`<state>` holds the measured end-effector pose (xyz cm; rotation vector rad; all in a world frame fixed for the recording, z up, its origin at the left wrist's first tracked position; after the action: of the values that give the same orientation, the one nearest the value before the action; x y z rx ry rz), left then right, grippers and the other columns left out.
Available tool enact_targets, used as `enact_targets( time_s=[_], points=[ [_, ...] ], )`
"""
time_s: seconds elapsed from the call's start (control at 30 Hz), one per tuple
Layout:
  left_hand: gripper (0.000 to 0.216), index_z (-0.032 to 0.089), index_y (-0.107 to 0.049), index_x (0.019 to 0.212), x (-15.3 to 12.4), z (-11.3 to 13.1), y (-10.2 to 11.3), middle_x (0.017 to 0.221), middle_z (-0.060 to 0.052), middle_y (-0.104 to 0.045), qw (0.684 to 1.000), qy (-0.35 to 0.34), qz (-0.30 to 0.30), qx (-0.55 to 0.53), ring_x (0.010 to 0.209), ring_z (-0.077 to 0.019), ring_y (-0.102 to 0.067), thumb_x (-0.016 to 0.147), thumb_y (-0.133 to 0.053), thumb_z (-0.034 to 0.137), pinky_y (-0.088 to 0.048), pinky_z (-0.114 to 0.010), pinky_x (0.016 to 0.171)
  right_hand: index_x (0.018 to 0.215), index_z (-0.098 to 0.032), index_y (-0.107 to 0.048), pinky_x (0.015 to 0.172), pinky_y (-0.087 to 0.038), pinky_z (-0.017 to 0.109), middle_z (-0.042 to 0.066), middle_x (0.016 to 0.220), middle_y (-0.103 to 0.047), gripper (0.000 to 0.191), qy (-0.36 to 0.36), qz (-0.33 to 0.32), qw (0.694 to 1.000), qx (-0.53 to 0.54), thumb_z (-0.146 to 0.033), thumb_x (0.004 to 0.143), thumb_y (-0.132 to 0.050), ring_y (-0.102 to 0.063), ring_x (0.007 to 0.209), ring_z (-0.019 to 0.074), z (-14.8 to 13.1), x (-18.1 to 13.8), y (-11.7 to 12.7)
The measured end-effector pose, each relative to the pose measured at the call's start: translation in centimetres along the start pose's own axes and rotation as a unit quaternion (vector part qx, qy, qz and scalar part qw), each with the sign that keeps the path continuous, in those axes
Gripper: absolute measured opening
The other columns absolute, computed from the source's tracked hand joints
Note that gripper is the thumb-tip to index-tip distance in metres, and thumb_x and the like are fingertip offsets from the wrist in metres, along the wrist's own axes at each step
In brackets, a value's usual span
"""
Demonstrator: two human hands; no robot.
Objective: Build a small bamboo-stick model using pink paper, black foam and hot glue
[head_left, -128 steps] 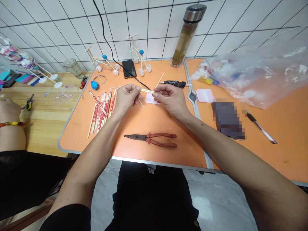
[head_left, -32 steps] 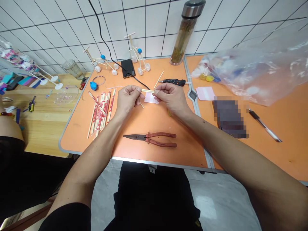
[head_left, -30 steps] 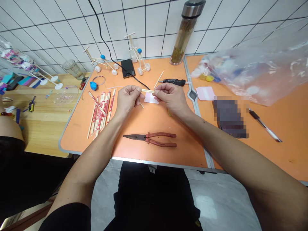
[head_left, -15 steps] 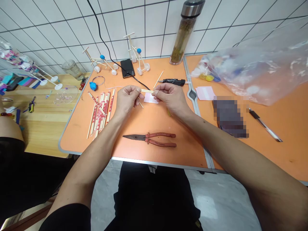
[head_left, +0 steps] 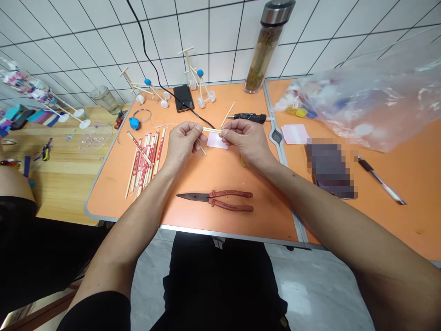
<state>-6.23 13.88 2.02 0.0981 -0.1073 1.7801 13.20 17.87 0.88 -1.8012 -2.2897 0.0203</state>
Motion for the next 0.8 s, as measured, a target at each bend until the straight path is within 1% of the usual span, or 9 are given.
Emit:
enact_targets(
  time_s=[0.1, 0.27, 0.37, 0.57, 0.7, 0.8],
  points=[
    [0.036, 0.020, -0.067, 0.079, -0.06, 0.12, 0.30, 0.070, -0.001, -0.077, 1.000, 0.005, 0.014, 0.000, 0.043, -0.0064, -0.053, 0.102, -0.083, 0.042, -0.038, -0.018, 0.042, 0.082, -0.020, -0.079, 0.064, -0.056, 0.023, 0.000, 0.077, -0.076, 0.008, -0.003, 0.005, 1.000, 0.000, -0.019, 0.079, -0.087, -0.069, 0.069, 0.0123, 0.07, 0.01, 0.13],
    [0.045, 0.022, -0.065, 0.082, -0.09, 0.50, 0.45, 0.066, 0.000, -0.075, 0.999, 0.023, 0.030, 0.010, 0.040, -0.0080, -0.054, 0.101, -0.082, 0.061, -0.036, -0.021, 0.039, 0.083, -0.021, -0.079, 0.063, -0.056, 0.023, 0.000, 0.079, -0.076, 0.012, -0.007, 0.009, 1.000, -0.001, -0.022, 0.078, -0.090, -0.069, 0.070, 0.0129, 0.36, 0.07, 0.29],
    [0.049, 0.023, -0.064, 0.082, -0.12, 0.58, 0.33, 0.064, 0.000, -0.073, 0.999, 0.030, 0.031, 0.012, 0.041, -0.0084, -0.054, 0.100, -0.081, 0.065, -0.036, -0.021, 0.039, 0.082, -0.021, -0.079, 0.064, -0.056, 0.023, 0.000, 0.079, -0.076, 0.013, -0.005, 0.008, 1.000, 0.001, -0.022, 0.077, -0.091, -0.068, 0.070, 0.0125, 0.40, 0.08, 0.30],
    [0.044, 0.020, -0.065, 0.079, -0.29, 0.18, -0.11, 0.071, -0.001, -0.076, 0.999, 0.029, 0.003, 0.019, 0.043, -0.0060, -0.054, 0.099, -0.087, 0.053, -0.037, -0.019, 0.040, 0.083, -0.020, -0.079, 0.064, -0.055, 0.023, 0.000, 0.079, -0.076, 0.012, -0.004, 0.001, 1.000, 0.004, -0.022, 0.078, -0.090, -0.068, 0.069, 0.0121, 0.38, 0.10, 0.17],
    [0.039, 0.020, -0.067, 0.077, -0.15, 0.37, -0.13, 0.066, 0.000, -0.073, 1.000, 0.000, -0.006, 0.025, 0.043, -0.0064, -0.053, 0.098, -0.089, 0.044, -0.037, -0.019, 0.040, 0.081, -0.020, -0.078, 0.064, -0.055, 0.023, 0.000, 0.078, -0.075, 0.013, -0.005, 0.000, 1.000, -0.001, -0.021, 0.079, -0.090, -0.067, 0.069, 0.0120, 0.33, 0.00, 0.08],
    [0.038, 0.020, -0.066, 0.075, 0.03, 0.34, -0.06, 0.063, 0.001, -0.072, 0.999, -0.008, -0.004, 0.032, 0.043, -0.0068, -0.052, 0.099, -0.089, 0.040, -0.037, -0.019, 0.040, 0.081, -0.021, -0.078, 0.064, -0.055, 0.023, 0.000, 0.078, -0.075, 0.013, -0.009, -0.003, 1.000, -0.006, -0.022, 0.078, -0.091, -0.067, 0.070, 0.0123, 0.27, -0.10, -0.02]
  ],
)
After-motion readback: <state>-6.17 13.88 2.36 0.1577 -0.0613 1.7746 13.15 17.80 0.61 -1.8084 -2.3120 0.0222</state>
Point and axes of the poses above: each hand's wrist, its own x-axis towards the middle knuckle, its own y-axis out of the back of the hand, z = x × y, the point moved 10 cm from there along x, towards the middle knuckle
